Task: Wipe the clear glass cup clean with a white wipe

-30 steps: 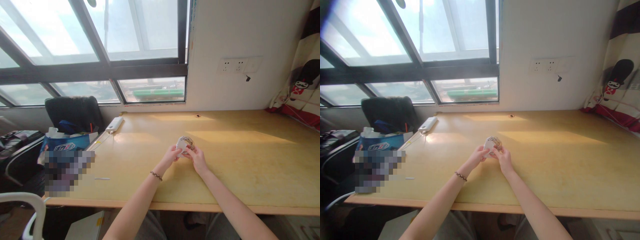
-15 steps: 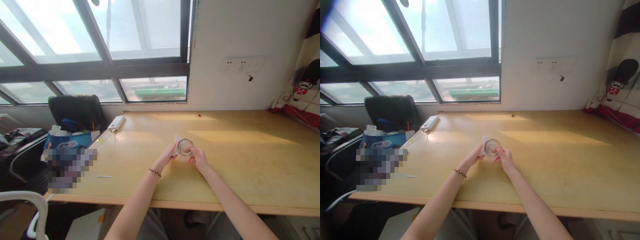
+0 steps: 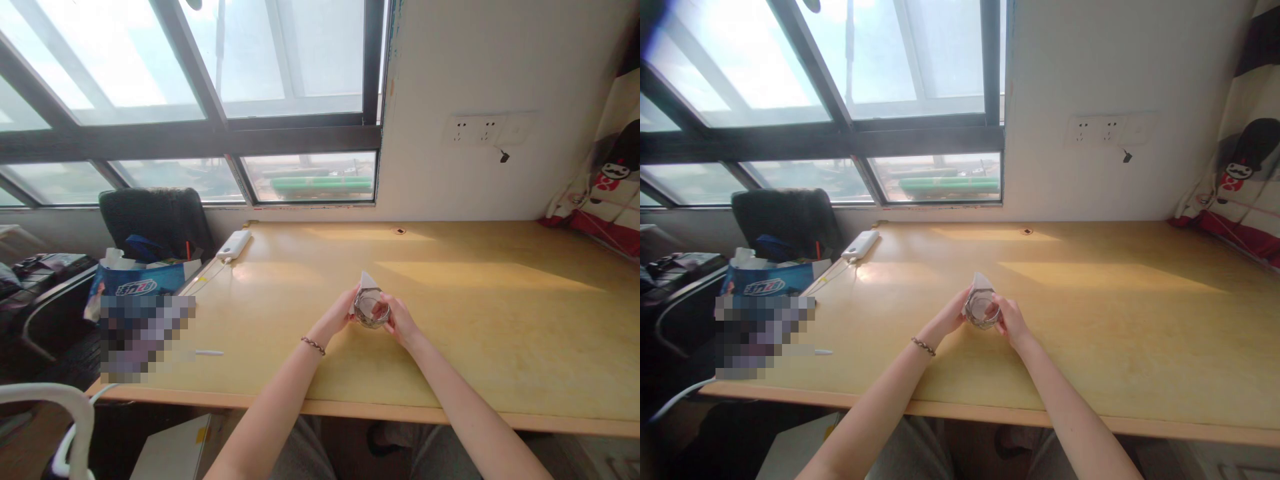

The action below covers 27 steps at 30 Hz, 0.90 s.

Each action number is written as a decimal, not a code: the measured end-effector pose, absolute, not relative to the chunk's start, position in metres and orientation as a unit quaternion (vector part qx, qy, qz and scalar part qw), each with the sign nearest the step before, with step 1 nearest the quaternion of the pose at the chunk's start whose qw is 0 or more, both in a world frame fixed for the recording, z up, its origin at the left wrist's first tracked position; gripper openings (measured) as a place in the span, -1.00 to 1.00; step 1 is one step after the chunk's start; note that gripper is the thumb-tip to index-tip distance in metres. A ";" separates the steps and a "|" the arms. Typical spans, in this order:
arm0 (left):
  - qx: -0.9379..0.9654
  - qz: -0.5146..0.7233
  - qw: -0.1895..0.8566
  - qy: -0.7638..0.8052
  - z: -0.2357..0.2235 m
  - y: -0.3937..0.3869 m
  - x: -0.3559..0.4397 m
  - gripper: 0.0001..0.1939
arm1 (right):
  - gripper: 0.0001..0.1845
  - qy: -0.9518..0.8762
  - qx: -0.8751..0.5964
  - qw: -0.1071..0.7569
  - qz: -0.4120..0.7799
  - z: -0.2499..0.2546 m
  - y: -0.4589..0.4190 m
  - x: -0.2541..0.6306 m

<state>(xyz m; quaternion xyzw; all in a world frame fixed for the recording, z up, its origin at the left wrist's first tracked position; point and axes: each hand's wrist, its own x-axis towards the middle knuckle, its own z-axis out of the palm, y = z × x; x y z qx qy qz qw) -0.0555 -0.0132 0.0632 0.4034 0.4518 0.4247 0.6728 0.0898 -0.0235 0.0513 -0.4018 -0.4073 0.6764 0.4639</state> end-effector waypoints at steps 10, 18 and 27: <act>0.324 0.393 0.761 0.400 0.054 -0.010 -0.051 -0.66 | -0.52 -0.427 -0.396 0.431 0.689 0.060 -0.026 0.095; 0.325 0.432 0.775 0.325 0.069 -0.016 -0.052 -0.60 | -0.57 -0.356 -0.414 0.530 0.649 0.055 -0.024 0.090; 0.431 0.466 0.698 0.332 0.073 -0.026 -0.039 -0.55 | -0.60 -0.316 -0.399 0.558 0.655 0.063 -0.023 0.090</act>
